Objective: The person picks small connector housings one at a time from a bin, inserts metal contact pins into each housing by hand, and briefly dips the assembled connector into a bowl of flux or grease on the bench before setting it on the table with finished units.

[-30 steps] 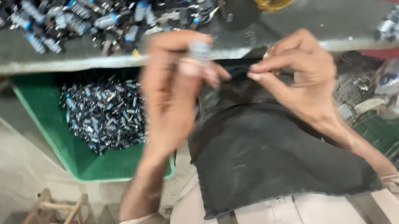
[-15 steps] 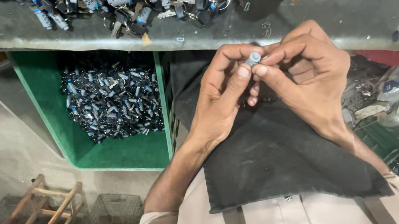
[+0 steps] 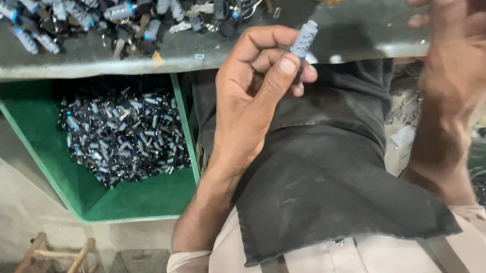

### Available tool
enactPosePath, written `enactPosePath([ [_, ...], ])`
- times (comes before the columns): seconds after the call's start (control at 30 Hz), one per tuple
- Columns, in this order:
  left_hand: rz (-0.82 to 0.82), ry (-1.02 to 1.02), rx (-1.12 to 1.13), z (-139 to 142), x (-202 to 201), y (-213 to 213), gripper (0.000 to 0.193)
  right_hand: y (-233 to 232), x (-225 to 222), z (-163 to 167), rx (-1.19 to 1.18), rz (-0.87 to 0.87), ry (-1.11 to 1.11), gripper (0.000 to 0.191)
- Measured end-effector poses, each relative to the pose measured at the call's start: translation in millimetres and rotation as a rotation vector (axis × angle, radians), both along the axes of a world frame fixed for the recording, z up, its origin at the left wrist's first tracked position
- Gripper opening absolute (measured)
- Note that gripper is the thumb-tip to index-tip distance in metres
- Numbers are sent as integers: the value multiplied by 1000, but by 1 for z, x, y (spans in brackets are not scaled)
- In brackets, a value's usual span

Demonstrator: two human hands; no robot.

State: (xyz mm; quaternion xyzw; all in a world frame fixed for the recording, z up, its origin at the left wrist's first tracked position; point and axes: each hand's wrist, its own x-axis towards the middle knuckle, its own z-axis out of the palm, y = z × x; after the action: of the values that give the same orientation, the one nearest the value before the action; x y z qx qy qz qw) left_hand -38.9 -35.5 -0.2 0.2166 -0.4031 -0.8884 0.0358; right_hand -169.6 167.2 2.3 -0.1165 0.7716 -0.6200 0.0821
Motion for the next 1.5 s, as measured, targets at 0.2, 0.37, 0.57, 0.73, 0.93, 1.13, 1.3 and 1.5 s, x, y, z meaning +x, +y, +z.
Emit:
enactPosePath([
  [0.2,26,26,104,-13,-16,14,24,10,-11,5,159,71,181,19],
  [0.37,85,19,365,-23,-29,16,29,21,-8,-1,36,-77,47,21],
  [0.57,59,44,475,-35,-26,17,27,21,15,9,-87,-106,-32,18],
  [0.73,49,79,546,-33,-22,20,25,-6,-4,13,-8,-79,75,25],
  [0.93,-140,129,155,18,17,-37,29,-21,-17,34,481,414,97,17],
  [1.13,-639,-615,-2047,37,106,-101,24,-31,15,6,581,572,182,26],
  [1.3,-268,-399,-1650,36,45,-80,17,-27,23,-11,626,555,338,32],
  [1.5,-112,-558,-1747,-10,-70,-50,26,-36,29,-23,662,589,469,36],
])
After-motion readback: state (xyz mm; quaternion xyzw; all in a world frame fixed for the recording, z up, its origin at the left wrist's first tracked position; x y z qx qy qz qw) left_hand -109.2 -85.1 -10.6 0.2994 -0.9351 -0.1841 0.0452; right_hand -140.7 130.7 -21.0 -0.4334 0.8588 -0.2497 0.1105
